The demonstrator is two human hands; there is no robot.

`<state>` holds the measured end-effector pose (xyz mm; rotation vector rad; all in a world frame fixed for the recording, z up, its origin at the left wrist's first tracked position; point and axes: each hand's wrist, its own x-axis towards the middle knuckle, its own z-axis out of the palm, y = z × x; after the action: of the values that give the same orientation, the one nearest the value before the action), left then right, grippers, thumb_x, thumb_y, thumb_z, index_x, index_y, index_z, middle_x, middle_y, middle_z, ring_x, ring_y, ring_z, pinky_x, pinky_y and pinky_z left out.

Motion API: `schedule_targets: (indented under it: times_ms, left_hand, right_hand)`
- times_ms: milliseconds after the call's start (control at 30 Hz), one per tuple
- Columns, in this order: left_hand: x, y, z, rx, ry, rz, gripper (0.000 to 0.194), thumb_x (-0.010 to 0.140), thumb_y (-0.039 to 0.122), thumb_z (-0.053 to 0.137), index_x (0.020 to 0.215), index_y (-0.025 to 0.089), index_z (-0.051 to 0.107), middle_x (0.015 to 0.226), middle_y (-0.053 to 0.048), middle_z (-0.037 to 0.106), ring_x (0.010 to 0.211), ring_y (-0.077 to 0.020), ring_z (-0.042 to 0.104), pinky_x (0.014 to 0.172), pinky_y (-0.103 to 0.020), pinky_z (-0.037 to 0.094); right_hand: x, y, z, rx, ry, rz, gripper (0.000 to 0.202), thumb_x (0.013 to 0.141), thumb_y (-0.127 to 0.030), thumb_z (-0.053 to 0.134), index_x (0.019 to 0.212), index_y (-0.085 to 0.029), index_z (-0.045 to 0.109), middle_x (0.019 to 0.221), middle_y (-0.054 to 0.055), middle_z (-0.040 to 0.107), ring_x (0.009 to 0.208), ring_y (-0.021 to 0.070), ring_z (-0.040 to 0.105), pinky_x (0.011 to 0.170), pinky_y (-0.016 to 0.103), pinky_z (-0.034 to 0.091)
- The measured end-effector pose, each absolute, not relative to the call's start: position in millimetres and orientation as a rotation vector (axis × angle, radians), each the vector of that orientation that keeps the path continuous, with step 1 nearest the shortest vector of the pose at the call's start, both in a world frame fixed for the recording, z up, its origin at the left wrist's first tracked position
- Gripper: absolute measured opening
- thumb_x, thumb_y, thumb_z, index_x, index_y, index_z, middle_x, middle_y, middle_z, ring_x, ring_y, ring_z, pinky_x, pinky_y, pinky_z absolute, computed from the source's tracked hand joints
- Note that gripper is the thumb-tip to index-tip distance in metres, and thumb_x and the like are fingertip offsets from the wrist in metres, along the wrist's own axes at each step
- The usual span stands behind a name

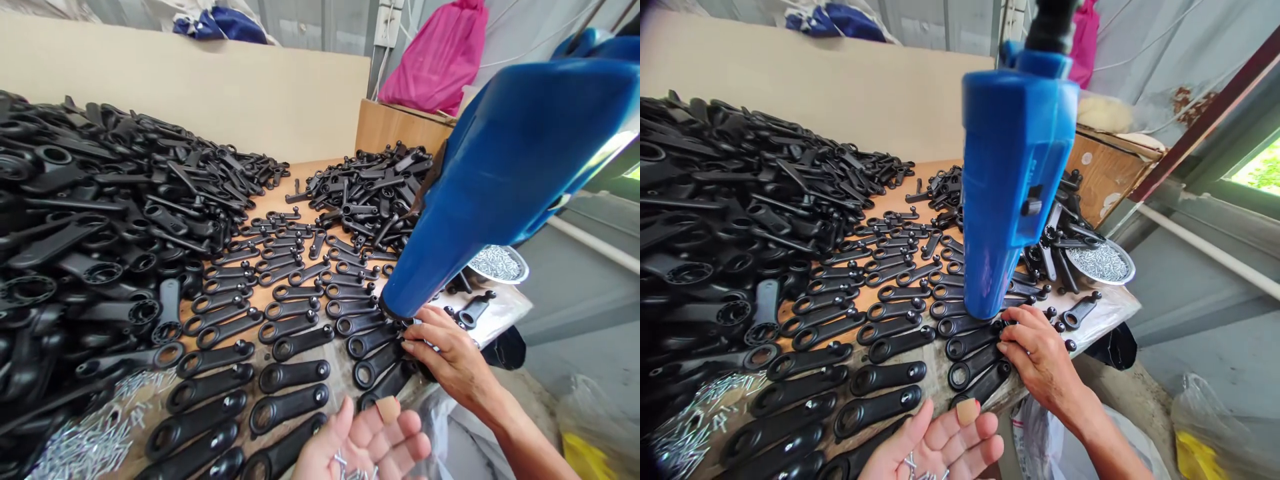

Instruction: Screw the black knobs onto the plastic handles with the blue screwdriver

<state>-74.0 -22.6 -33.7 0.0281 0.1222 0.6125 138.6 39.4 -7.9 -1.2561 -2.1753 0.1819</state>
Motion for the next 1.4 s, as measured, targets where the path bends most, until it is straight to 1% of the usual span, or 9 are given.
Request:
schedule_targets:
  times_ms: [233, 467, 567, 700, 833, 900, 1000, 1100, 1400]
  left_hand:
    - [-66.3, -36.0, -19.1, -0.037, 0.192, 0.646, 0.037, 0.089, 0.043, 0.059, 0.11, 0.015, 0.068, 0.111, -0.007, 0.07, 0.108, -0.0228, 0.06, 0.091, -0.036, 0.042]
    - [-53.8, -49.8, -2.3, -0.186, 0.292, 0.692, 0.055, 0.102, 0.04, 0.022, 0.107, 0.01, 0.068, 0.096, -0.007, 0.071, 0.076, -0.0135, 0.061, 0.077, -0.026, 0.041]
    - [-49.5, -53.7, 0.6, -0.222, 0.286, 0.689, 0.06, 0.102, 0.042, 0.018, 0.102, 0.009, 0.068, 0.095, -0.008, 0.07, 0.07, -0.0126, 0.06, 0.068, -0.024, 0.039]
    - [-44.6, -57.8, -0.8, -0.198, 0.307, 0.683, 0.064, 0.102, 0.042, 0.014, 0.1, 0.008, 0.069, 0.092, -0.011, 0.071, 0.074, -0.0143, 0.061, 0.072, -0.026, 0.039]
    - [-43.9, -59.3, -5.8, -0.169, 0.279, 0.663, 0.052, 0.101, 0.04, 0.027, 0.099, 0.008, 0.068, 0.094, -0.009, 0.071, 0.072, -0.0124, 0.061, 0.069, -0.025, 0.039]
    - [-45.2, -58.7, -8.8, -0.136, 0.257, 0.655, 0.042, 0.099, 0.038, 0.037, 0.105, 0.009, 0.067, 0.102, -0.008, 0.071, 0.08, -0.0138, 0.062, 0.074, -0.026, 0.041]
    - [-48.0, -55.7, -14.4, -0.034, 0.215, 0.628, 0.036, 0.092, 0.04, 0.052, 0.113, 0.013, 0.065, 0.112, -0.007, 0.069, 0.101, -0.0198, 0.062, 0.086, -0.032, 0.042]
    - [-50.6, -50.6, -20.9, 0.034, 0.147, 0.597, 0.034, 0.088, 0.041, 0.059, 0.111, 0.016, 0.067, 0.114, -0.007, 0.068, 0.109, -0.0216, 0.06, 0.091, -0.036, 0.043]
    - [-54.3, -42.3, -34.6, 0.065, 0.084, 0.603, 0.037, 0.091, 0.043, 0.055, 0.113, 0.016, 0.067, 0.118, -0.008, 0.066, 0.113, -0.0224, 0.059, 0.095, -0.035, 0.039]
  right_hand:
    - [124.2, 2.4, 23.3, -1.056, -2.151, 0.248, 0.011, 0.088, -0.021, 0.055, 0.088, -0.023, 0.065, 0.102, 0.007, 0.069, 0.099, 0.0218, 0.063, 0.084, 0.033, 0.056]
    - [106.1, -36.5, 35.4, -0.89, -2.445, 0.473, 0.025, 0.091, -0.023, 0.046, 0.095, -0.024, 0.07, 0.107, 0.009, 0.067, 0.106, 0.0236, 0.059, 0.094, 0.039, 0.052]
    - [110.7, -46.1, 26.6, -0.921, -2.524, 0.505, 0.019, 0.087, -0.022, 0.052, 0.091, -0.026, 0.07, 0.117, 0.006, 0.063, 0.112, 0.0245, 0.055, 0.099, 0.043, 0.048]
    - [112.0, -57.9, 20.0, -1.011, -2.531, 0.461, 0.017, 0.086, -0.023, 0.052, 0.083, -0.027, 0.068, 0.12, 0.002, 0.063, 0.118, 0.0265, 0.052, 0.096, 0.043, 0.05]
    - [112.8, -62.5, 23.0, -0.974, -2.437, 0.384, 0.018, 0.087, -0.023, 0.05, 0.081, -0.027, 0.066, 0.109, 0.002, 0.068, 0.11, 0.0256, 0.059, 0.091, 0.039, 0.054]
    - [118.3, -59.7, 27.1, -0.907, -2.344, 0.421, 0.016, 0.088, -0.021, 0.049, 0.084, -0.025, 0.065, 0.103, 0.005, 0.07, 0.102, 0.0235, 0.063, 0.089, 0.036, 0.055]
    - [132.1, -47.7, 32.0, -0.884, -2.212, 0.533, 0.013, 0.09, -0.015, 0.049, 0.089, -0.021, 0.06, 0.083, 0.006, 0.07, 0.077, 0.0168, 0.067, 0.07, 0.025, 0.057]
    - [144.8, -28.6, 30.6, -1.015, -2.089, 0.361, 0.013, 0.088, -0.012, 0.052, 0.083, -0.02, 0.061, 0.072, 0.003, 0.068, 0.061, 0.0128, 0.065, 0.055, 0.018, 0.053]
    - [142.4, 7.4, 10.5, -1.149, -2.341, 0.075, 0.028, 0.09, -0.008, 0.038, 0.086, -0.017, 0.065, 0.074, 0.006, 0.067, 0.065, 0.0142, 0.061, 0.058, 0.022, 0.05]
